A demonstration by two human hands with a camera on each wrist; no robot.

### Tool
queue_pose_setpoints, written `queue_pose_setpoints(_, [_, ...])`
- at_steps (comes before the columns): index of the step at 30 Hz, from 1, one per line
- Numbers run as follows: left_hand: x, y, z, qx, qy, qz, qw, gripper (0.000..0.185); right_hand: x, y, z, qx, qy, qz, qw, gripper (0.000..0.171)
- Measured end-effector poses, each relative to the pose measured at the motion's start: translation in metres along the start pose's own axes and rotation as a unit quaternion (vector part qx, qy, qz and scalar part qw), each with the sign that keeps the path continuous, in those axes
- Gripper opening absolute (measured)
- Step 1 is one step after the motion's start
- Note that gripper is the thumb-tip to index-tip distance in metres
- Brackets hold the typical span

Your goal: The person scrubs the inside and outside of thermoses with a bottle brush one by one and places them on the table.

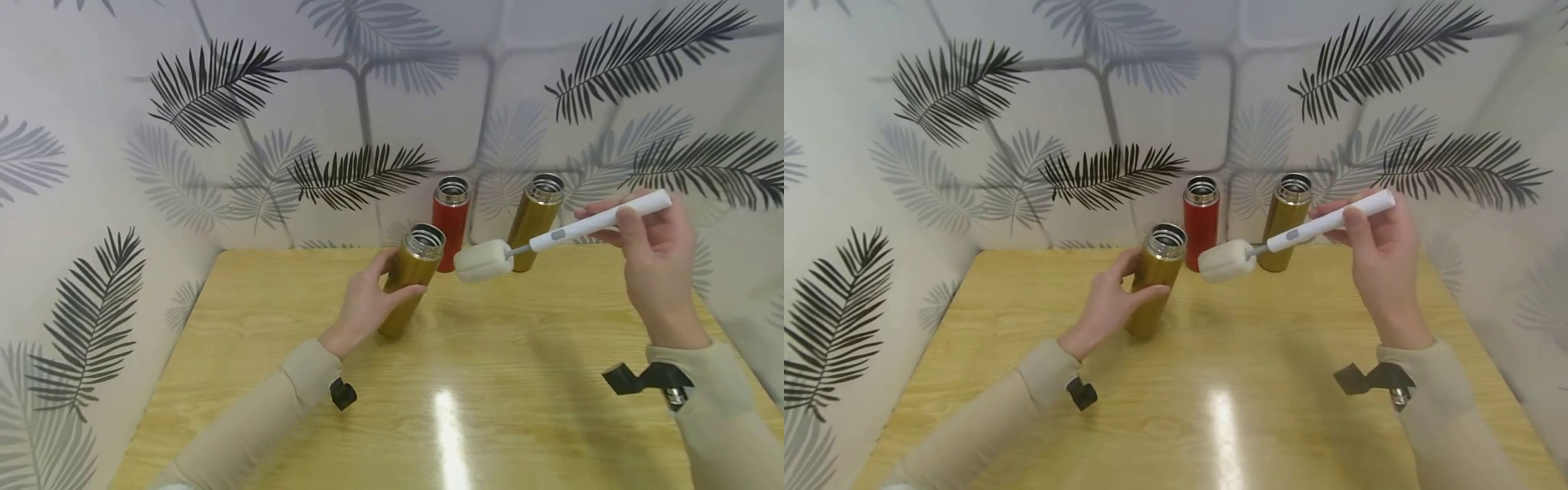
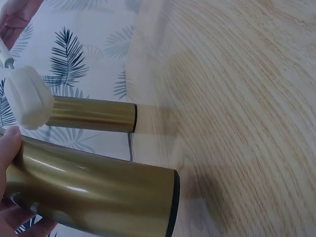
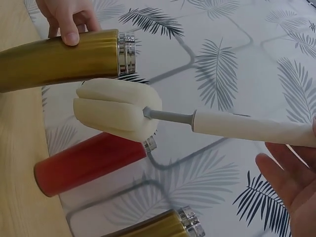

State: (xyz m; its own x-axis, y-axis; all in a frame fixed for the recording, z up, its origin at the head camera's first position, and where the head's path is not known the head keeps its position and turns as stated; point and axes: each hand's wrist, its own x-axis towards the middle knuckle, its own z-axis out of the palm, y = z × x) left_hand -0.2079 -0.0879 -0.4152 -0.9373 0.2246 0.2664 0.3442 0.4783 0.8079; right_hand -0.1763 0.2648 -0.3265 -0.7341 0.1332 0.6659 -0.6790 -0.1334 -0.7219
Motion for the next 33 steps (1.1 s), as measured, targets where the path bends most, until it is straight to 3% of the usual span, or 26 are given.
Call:
queue_pose_setpoints(5, [0.0,0.003,-0.003,0.002,0.0,-0.009,1.0,0.07,0.0,0.001,0.001,-0.022,0.017,-0.019,0.999,0.008])
queue_pose_setpoints(20, [0.0,-0.001,-0.006,-0.062,-0.007,-0.024,0.9978,0.069,-0.001,0.01,-0.003,0.054,0.013,-0.022,0.998,0.008])
queue_pose_setpoints(33, [0.01,-0.005,-0.005,-0.085,-0.01,-0.055,0.9948,0.071,0.0,0.023,-0.002,0.181,0.038,-0.021,0.983,0.01])
